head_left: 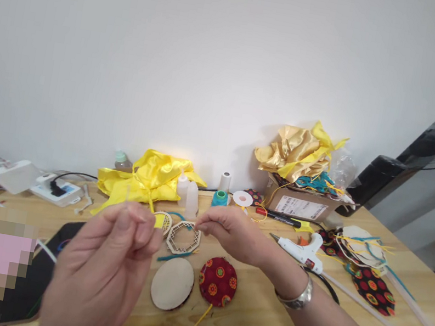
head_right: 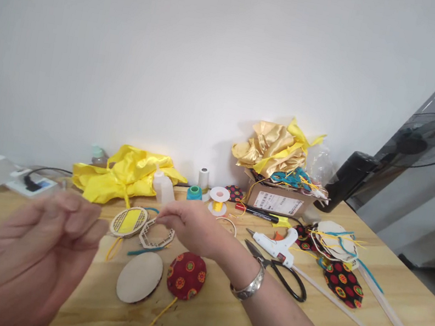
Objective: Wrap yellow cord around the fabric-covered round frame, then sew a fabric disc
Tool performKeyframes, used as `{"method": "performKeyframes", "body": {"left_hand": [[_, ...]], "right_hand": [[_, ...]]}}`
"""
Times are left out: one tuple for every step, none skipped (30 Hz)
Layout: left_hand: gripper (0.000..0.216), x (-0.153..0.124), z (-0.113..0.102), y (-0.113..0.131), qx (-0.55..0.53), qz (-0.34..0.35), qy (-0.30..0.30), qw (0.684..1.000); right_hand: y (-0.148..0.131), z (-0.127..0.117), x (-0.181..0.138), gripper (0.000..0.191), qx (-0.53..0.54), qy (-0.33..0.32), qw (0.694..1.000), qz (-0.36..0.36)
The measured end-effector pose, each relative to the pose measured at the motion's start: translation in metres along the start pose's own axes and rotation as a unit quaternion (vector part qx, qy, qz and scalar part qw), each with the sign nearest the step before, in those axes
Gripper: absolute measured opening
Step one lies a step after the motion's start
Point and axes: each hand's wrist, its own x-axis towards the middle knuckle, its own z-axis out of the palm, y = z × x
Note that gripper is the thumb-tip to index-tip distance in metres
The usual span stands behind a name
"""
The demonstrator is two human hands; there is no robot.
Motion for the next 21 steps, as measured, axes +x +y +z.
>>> {"method": "performKeyframes", "body": {"left_hand": [[0.007,-0.002,-0.004,0.000,0.015,0.004,0.018,1.000],[0.004,-0.003,-0.007,-0.001,0.022,0.017,0.019,0.999],[0.003,-0.003,-0.011,-0.005,0.033,0.002,0.012,0.999],[0.005,-0.004,-0.015,-0.010,0.043,-0.017,0.011,0.999],[0.008,-0.004,-0.018,-0.017,0.051,-0.032,0.018,0.998],[0.011,-0.005,-0.021,-0.024,0.057,-0.053,0.021,0.997],[0.012,-0.005,-0.023,-0.031,0.065,-0.073,0.033,0.995],[0.012,-0.006,-0.025,-0.038,0.068,-0.085,0.036,0.993],[0.012,-0.007,-0.027,-0.043,0.065,-0.102,0.035,0.992],[0.011,-0.007,-0.028,-0.047,0.067,-0.117,0.035,0.990],[0.010,-0.008,-0.029,-0.051,0.066,-0.129,0.032,0.989],[0.010,-0.009,-0.030,-0.053,0.064,-0.138,0.030,0.988],[0.010,-0.010,-0.030,-0.054,0.064,-0.145,0.028,0.987],[0.011,-0.010,-0.029,-0.055,0.063,-0.147,0.025,0.987],[0.011,-0.011,-0.028,-0.055,0.064,-0.148,0.021,0.987],[0.011,-0.012,-0.026,-0.055,0.064,-0.145,0.017,0.987],[0.011,-0.013,-0.024,-0.053,0.066,-0.142,0.010,0.988],[0.011,-0.014,-0.021,-0.052,0.069,-0.137,0.001,0.988],[0.011,-0.015,-0.019,-0.049,0.072,-0.134,-0.007,0.988],[0.011,-0.015,-0.016,-0.046,0.074,-0.132,-0.015,0.988],[0.010,-0.016,-0.013,-0.043,0.079,-0.126,-0.020,0.989]], "right_hand": [[0.002,-0.003,-0.002,0.021,-0.039,0.029,0.999,-0.010],[0.003,-0.006,-0.006,0.027,-0.072,0.057,0.996,-0.016],[0.004,-0.008,-0.012,0.034,-0.098,0.077,0.992,-0.015],[0.005,-0.011,-0.020,0.038,-0.118,0.091,0.989,-0.005],[0.006,-0.013,-0.031,0.038,-0.131,0.095,0.987,0.013],[0.008,-0.015,-0.043,0.034,-0.141,0.091,0.985,0.035],[0.012,-0.018,-0.058,0.029,-0.154,0.096,0.982,0.060],[0.016,-0.021,-0.074,0.025,-0.168,0.091,0.977,0.091],[0.021,-0.024,-0.090,0.021,-0.184,0.088,0.970,0.130],[0.026,-0.029,-0.106,0.020,-0.200,0.088,0.961,0.170],[0.030,-0.034,-0.121,0.022,-0.216,0.088,0.950,0.208],[0.032,-0.038,-0.133,0.024,-0.228,0.101,0.937,0.245],[0.033,-0.043,-0.143,0.027,-0.224,0.112,0.927,0.278],[0.032,-0.045,-0.149,0.029,-0.203,0.115,0.924,0.303],[0.029,-0.046,-0.152,0.031,-0.168,0.116,0.926,0.317],[0.025,-0.043,-0.150,0.032,-0.119,0.111,0.933,0.322],[0.021,-0.037,-0.146,0.032,-0.058,0.105,0.940,0.319],[0.017,-0.028,-0.138,0.030,0.016,0.098,0.945,0.313],[0.013,-0.017,-0.128,0.029,0.107,0.093,0.944,0.297],[0.011,-0.004,-0.116,0.030,0.189,0.093,0.935,0.284],[0.011,0.011,-0.103,0.032,0.261,0.100,0.918,0.283]]}}
